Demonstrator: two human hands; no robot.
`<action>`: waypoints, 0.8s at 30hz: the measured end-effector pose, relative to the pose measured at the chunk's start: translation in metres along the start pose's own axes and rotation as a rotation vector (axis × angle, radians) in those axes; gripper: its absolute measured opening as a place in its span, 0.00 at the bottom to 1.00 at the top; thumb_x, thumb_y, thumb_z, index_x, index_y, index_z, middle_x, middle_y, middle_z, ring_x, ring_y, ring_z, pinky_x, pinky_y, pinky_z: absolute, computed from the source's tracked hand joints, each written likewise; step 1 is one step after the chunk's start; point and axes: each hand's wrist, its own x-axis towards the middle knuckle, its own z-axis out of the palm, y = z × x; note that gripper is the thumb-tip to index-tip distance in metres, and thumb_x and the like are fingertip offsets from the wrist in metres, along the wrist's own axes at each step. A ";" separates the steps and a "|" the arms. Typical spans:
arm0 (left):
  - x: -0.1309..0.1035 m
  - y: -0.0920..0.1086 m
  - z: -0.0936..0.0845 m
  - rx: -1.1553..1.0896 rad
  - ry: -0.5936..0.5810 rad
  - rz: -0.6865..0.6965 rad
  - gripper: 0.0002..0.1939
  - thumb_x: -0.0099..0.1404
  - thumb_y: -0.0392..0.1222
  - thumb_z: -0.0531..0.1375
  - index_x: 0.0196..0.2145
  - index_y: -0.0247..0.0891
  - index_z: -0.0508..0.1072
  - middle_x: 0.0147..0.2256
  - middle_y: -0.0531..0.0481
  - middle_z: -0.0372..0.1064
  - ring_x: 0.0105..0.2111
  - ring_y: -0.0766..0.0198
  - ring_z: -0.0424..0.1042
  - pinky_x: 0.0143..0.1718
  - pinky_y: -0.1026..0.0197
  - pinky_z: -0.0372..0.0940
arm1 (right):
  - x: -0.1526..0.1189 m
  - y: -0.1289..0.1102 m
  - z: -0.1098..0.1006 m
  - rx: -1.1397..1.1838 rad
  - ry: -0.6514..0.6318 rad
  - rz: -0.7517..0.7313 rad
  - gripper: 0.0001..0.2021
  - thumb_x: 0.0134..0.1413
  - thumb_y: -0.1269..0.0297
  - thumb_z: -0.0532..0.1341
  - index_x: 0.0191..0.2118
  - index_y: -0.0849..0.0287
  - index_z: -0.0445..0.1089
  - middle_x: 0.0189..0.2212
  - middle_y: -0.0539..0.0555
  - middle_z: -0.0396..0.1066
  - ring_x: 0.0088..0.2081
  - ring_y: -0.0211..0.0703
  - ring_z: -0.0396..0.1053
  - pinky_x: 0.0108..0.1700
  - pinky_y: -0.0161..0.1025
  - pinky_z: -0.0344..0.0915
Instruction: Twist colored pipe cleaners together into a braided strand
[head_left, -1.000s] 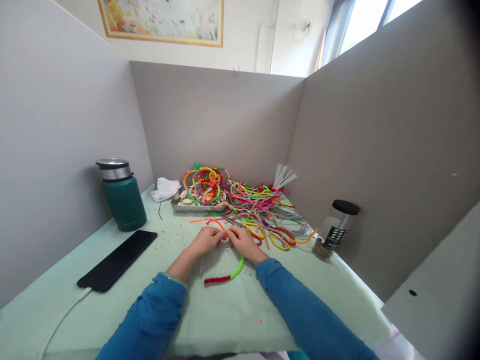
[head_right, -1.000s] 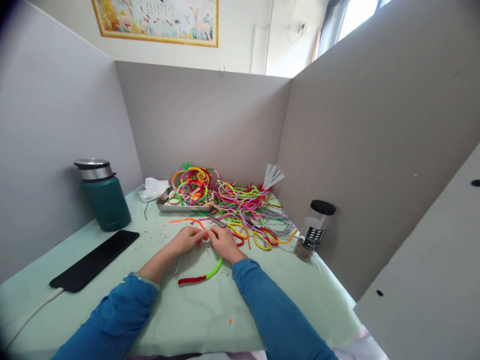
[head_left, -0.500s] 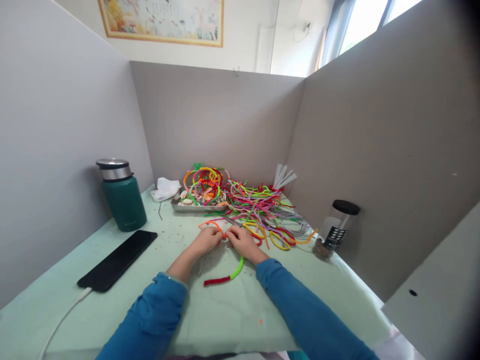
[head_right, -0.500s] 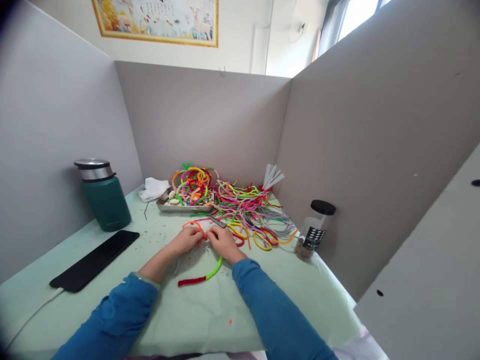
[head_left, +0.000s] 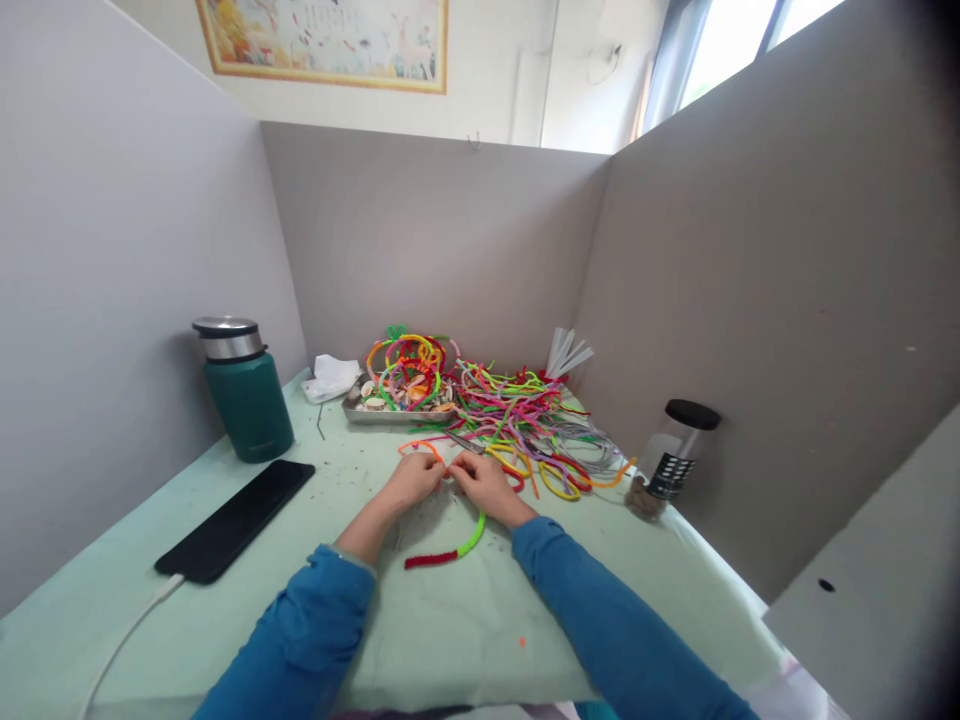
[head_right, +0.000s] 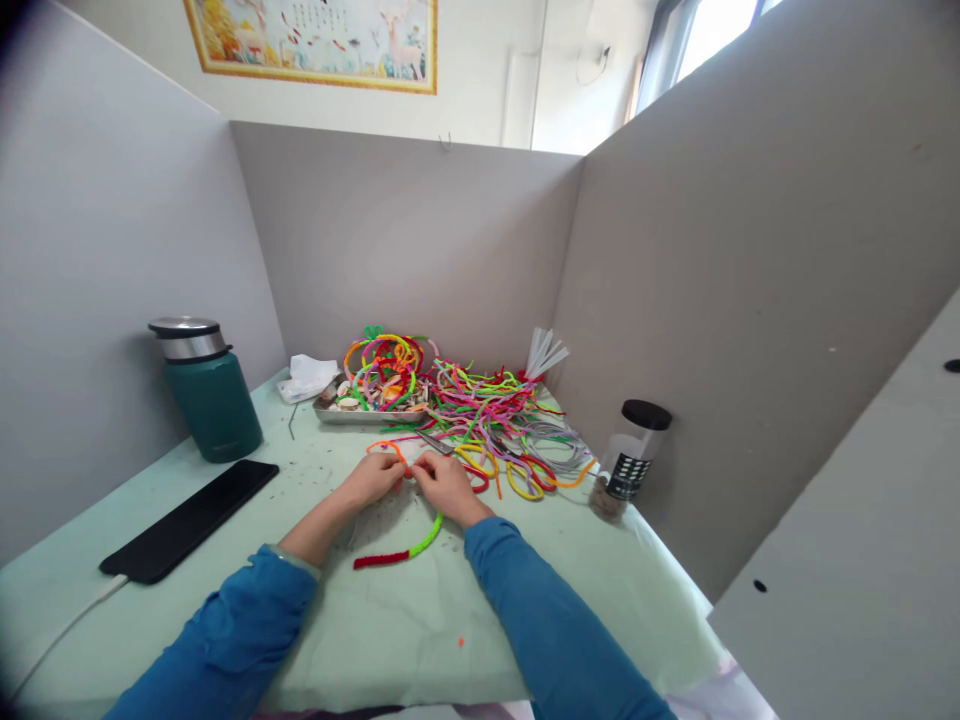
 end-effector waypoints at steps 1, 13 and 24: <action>0.000 0.000 0.000 -0.002 -0.001 -0.004 0.16 0.55 0.42 0.48 0.15 0.34 0.66 0.15 0.52 0.62 0.18 0.68 0.60 0.21 0.66 0.50 | 0.000 0.000 0.000 -0.004 0.000 -0.002 0.09 0.53 0.64 0.54 0.28 0.60 0.68 0.21 0.49 0.66 0.24 0.35 0.60 0.25 0.31 0.51; 0.010 -0.016 0.009 -0.036 0.039 0.006 0.12 0.51 0.44 0.49 0.16 0.36 0.60 0.15 0.56 0.53 0.18 0.70 0.53 0.19 0.66 0.44 | 0.000 0.002 0.001 -0.001 -0.002 0.003 0.09 0.53 0.64 0.53 0.28 0.60 0.68 0.21 0.48 0.66 0.24 0.34 0.59 0.25 0.30 0.50; 0.007 -0.009 0.006 0.002 0.021 0.034 0.13 0.53 0.43 0.48 0.17 0.34 0.63 0.15 0.54 0.56 0.19 0.69 0.55 0.20 0.66 0.45 | 0.000 0.000 0.000 -0.015 -0.004 0.002 0.09 0.53 0.64 0.53 0.28 0.60 0.68 0.21 0.48 0.66 0.23 0.34 0.59 0.25 0.31 0.50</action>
